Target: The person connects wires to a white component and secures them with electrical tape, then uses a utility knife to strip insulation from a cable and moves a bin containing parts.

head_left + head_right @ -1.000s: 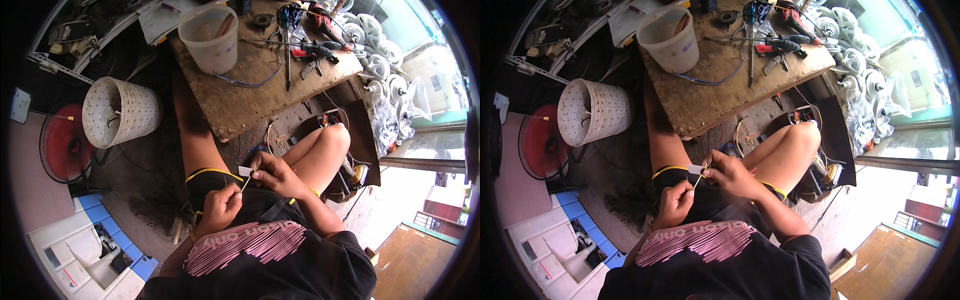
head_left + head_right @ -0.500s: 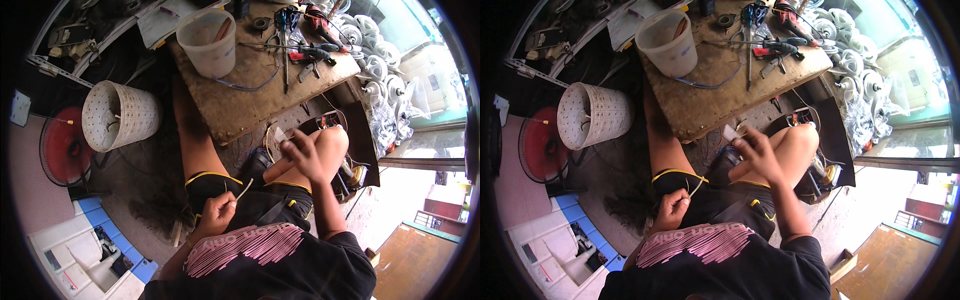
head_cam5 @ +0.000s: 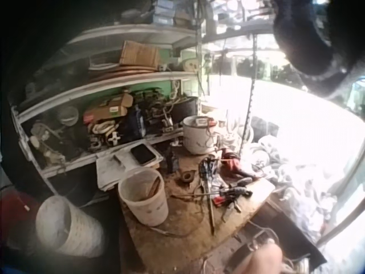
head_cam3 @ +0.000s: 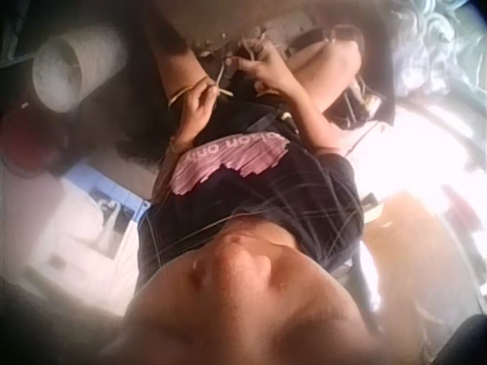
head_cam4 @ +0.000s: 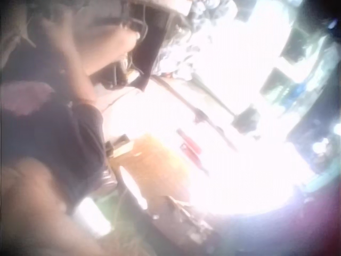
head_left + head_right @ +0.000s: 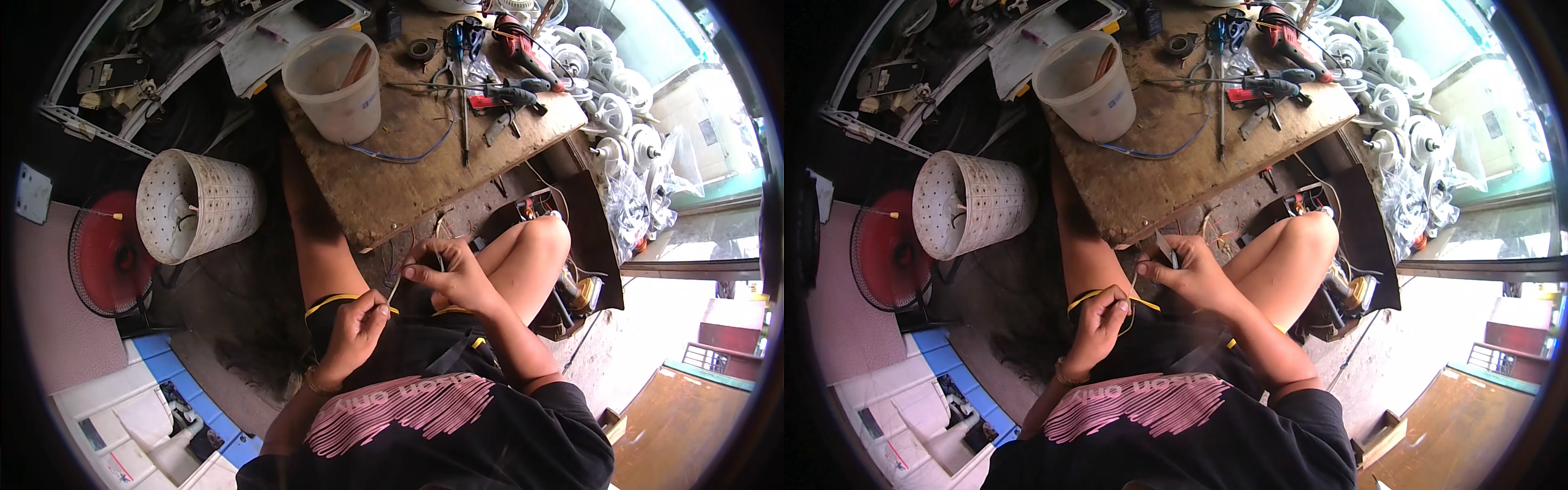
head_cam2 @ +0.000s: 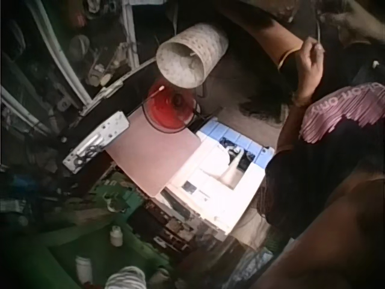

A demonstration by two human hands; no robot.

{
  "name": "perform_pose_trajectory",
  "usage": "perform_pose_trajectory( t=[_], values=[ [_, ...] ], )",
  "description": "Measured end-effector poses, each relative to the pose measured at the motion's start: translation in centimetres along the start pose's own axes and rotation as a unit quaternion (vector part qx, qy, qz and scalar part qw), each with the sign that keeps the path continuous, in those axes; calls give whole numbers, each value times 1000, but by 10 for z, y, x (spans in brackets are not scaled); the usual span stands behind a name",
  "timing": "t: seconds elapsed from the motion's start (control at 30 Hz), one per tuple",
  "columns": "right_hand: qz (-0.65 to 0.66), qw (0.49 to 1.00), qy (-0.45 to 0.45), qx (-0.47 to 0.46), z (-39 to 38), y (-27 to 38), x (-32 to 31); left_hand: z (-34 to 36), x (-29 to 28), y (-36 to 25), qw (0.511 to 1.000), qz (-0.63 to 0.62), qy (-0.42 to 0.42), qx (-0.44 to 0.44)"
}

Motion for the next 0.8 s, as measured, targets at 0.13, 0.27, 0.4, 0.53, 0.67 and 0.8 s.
perform_pose_trajectory(
  t=[0.13,0.27,0.4,0.53,0.67,0.8],
  values=[
    [23,999,-24,22,8,12,3,9,-7,-7,1000,29,5,3],
    [-9,1000,-3,23,12,18,-1,15,-9,0,999,22,25,-14],
    [15,1000,-18,18,16,24,0,34,13,-10,986,-149,-70,-5],
    [1,1000,-21,-13,16,20,4,54,13,-15,979,-180,-95,-4],
    [14,998,-39,-45,10,31,4,64,17,-24,974,-211,-84,16],
    [-197,972,-53,-115,9,37,4,65,18,-23,975,-196,-105,16]
  ],
)
Point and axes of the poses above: each hand's wrist, its own z-axis towards the middle knuckle, its own x-axis out of the palm, y = z × x, the point moved 1 cm from there along z, towards the middle knuckle, and after that the axes turned 11 degrees about -z, right-handed, at the moved point
